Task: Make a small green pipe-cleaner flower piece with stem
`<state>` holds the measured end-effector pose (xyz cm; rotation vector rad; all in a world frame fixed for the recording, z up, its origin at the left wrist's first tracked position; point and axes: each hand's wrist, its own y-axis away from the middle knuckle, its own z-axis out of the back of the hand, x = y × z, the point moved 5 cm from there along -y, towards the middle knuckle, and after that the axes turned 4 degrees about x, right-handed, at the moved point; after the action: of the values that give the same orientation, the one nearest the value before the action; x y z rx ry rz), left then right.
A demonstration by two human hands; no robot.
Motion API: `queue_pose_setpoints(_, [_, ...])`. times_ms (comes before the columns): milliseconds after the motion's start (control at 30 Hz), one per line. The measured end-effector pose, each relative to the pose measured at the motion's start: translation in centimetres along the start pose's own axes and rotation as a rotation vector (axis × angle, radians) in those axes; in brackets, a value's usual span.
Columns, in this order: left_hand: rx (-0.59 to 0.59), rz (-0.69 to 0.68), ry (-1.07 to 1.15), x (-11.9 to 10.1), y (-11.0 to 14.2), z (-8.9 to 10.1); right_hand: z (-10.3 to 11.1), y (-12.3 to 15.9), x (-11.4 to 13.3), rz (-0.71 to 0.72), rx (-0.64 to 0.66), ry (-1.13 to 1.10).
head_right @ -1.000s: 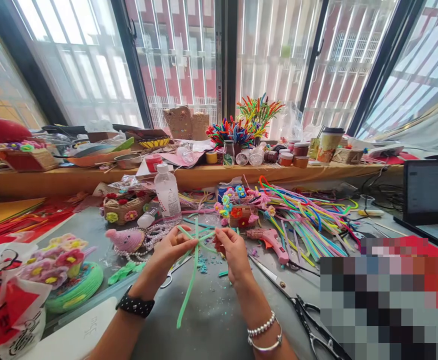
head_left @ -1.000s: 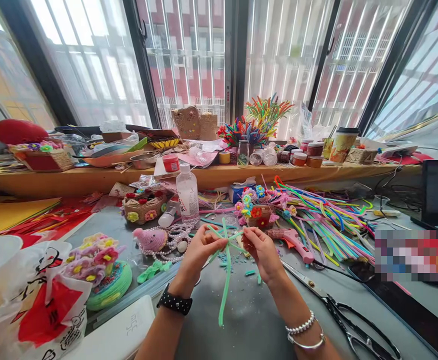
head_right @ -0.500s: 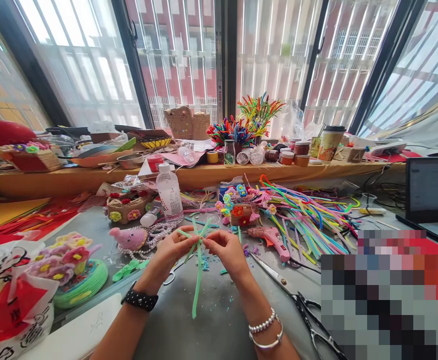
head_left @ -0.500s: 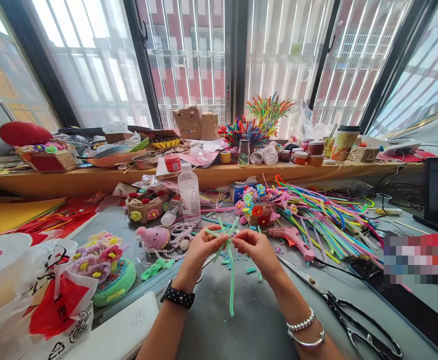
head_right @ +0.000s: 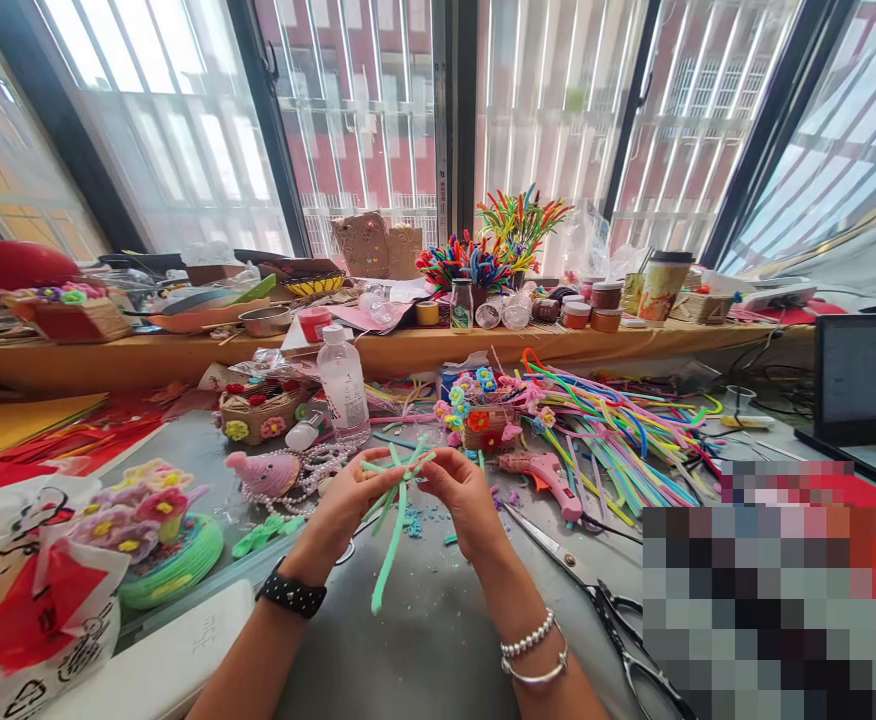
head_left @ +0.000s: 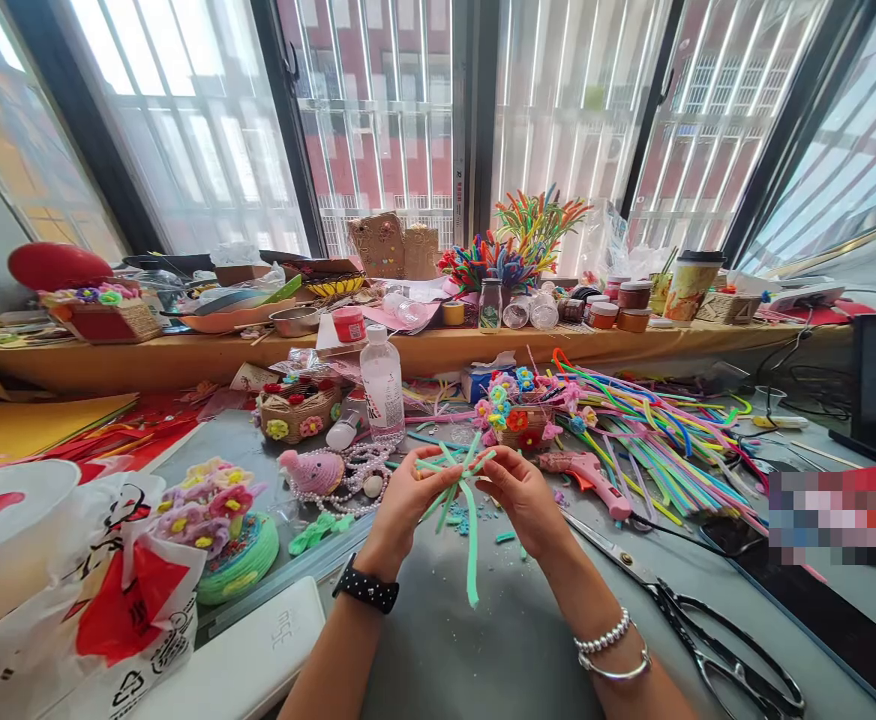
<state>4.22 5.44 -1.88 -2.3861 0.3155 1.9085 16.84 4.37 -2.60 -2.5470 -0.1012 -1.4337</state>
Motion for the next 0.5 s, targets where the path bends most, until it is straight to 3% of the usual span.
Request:
queue_pose_setpoints(267, [-0.039,-0.002,-0.046,-0.3,0.3,-0.2,0.0,-0.2,-0.7,-0.038,0.023,0.131])
queue_pose_setpoints(500, [-0.025,0.045,-0.05,-0.6,0.6,0.1,-0.1,-0.1,0.3,0.126,0.006,0.329])
